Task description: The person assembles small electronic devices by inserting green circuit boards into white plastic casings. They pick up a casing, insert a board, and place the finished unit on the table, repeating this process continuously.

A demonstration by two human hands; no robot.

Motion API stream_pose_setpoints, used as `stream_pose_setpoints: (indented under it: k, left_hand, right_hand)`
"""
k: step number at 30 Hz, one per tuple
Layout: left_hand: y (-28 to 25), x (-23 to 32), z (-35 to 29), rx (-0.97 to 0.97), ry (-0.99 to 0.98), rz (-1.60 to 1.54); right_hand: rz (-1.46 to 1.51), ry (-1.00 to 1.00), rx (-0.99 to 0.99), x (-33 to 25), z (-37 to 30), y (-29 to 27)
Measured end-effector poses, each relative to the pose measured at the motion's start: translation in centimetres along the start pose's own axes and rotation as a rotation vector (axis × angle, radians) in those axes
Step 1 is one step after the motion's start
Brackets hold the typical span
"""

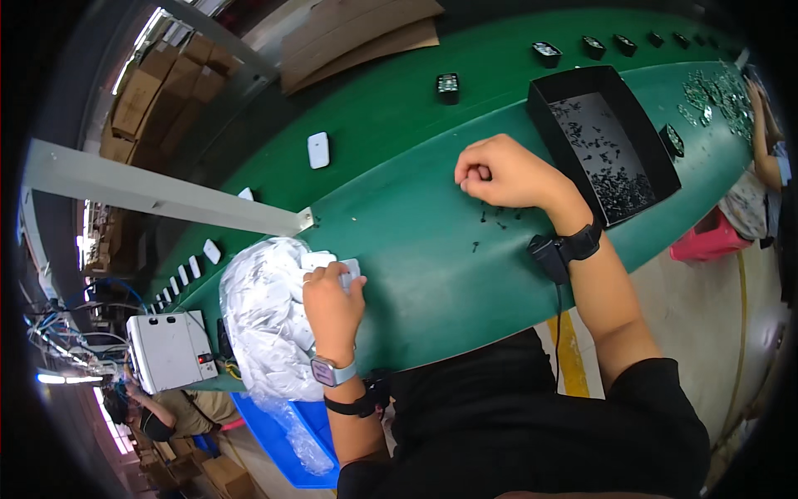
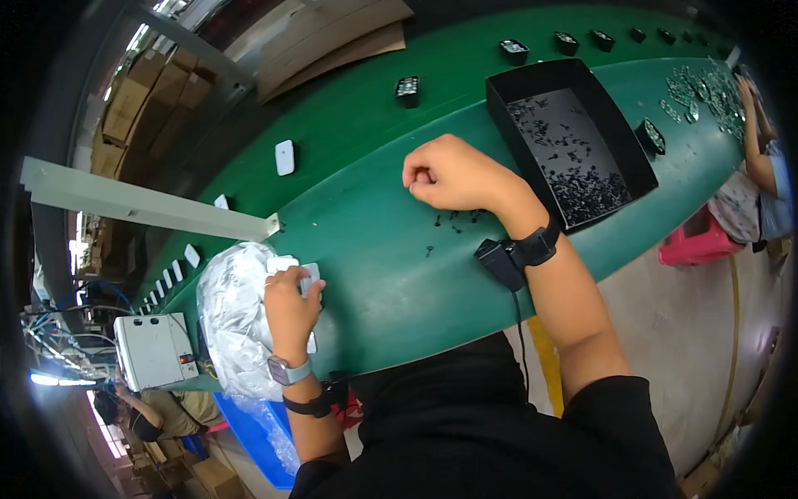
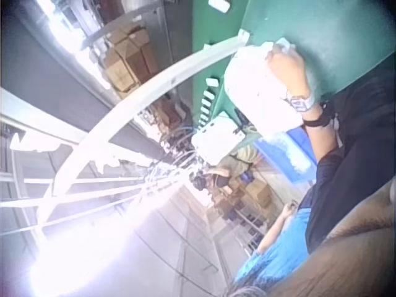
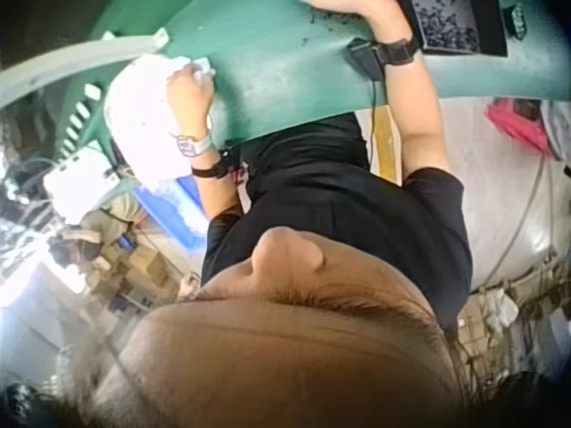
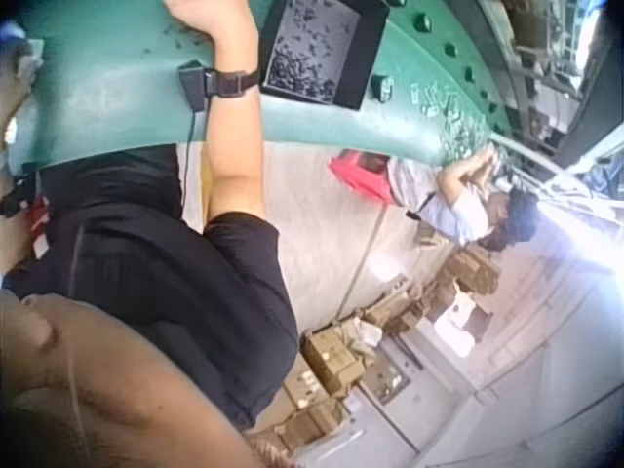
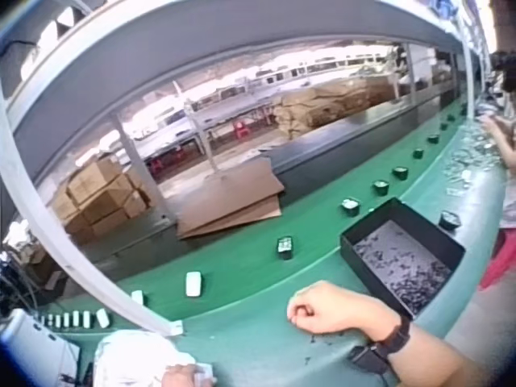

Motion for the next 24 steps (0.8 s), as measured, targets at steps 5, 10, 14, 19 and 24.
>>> stream_pose_setpoints:
  k: [5,10,14,19,24]
  left_hand:
    - [0.2,1.5,0.5,-0.008,0.050,-0.131]
    - [1.7,1.6,1.2,-0.091,-0.050,-0.262]
    - [1.2,2.2,1.6,-0.022,-0.017,-0.275]
    - [0.3,3.9,2.3,0.098,-0.085,-0.552]
    - [2.5,7.3,5.0,0.015,-0.173,-1.229]
  right_hand:
    - [-0.154,0.043,-0.266,0.5,-1.6,1.6]
    - [-0.133,-0.053,-0.447,-1.7,-2.9,5.0]
    - [-0.210,-0.030,-0.493,-0.7,-3.2,6.5]
    - [-0.303,0.005,-0.529,-0.4,-3.3,6.7]
    - [-0.207,-0.065,-0.441,-1.5,-2.4,5.9]
Point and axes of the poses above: each hand's wrist, its own z-axis towards the middle knuckle, its own y-axis out of the palm, x = y × z, the point moved 9 cm from there along z, towards the middle knuckle, and after that the axes turned 3 degrees about x, right-handed, at the moved point
